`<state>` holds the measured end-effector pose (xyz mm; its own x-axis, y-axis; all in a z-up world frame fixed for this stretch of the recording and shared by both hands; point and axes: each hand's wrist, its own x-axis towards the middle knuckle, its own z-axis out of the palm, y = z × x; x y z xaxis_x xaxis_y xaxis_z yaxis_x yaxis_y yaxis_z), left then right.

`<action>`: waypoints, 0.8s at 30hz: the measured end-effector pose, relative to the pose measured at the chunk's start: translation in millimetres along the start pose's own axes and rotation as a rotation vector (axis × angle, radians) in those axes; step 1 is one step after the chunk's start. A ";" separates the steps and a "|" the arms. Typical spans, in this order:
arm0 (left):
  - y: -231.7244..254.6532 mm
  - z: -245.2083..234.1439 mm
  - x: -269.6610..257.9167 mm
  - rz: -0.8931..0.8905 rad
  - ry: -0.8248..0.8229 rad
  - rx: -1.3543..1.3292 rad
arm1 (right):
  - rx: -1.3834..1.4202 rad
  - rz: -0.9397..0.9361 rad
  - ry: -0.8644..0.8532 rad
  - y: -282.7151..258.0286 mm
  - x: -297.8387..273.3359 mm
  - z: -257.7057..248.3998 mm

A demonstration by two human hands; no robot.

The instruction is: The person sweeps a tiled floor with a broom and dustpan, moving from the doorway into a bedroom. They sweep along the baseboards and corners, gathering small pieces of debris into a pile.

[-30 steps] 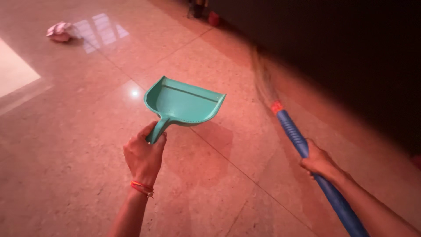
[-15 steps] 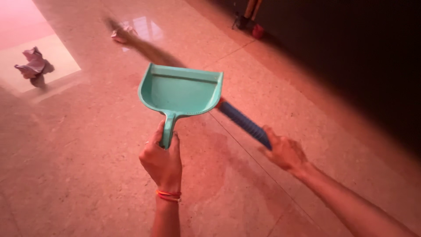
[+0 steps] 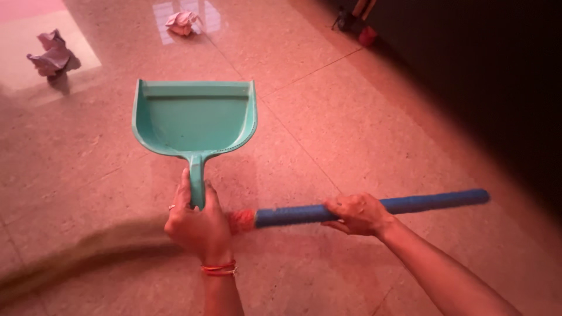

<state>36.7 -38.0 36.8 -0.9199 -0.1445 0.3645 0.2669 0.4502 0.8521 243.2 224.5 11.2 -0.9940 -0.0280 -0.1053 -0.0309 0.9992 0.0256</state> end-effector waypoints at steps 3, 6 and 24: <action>-13.2 -2.8 1.1 0.012 0.017 -0.003 | 0.030 0.132 0.032 6.0 -0.6 9.2; -20.0 -0.9 3.0 -0.033 -0.033 0.001 | -0.001 0.303 0.046 16.4 -0.1 4.2; -67.5 -55.8 41.6 0.101 0.157 0.116 | 0.041 0.125 -0.080 -6.6 106.9 -20.8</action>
<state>-3.5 -123.6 15.4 -0.8316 -0.2247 0.5080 0.3127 0.5665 0.7624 134.9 214.3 20.5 -0.9784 0.0971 -0.1827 0.0982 0.9952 0.0033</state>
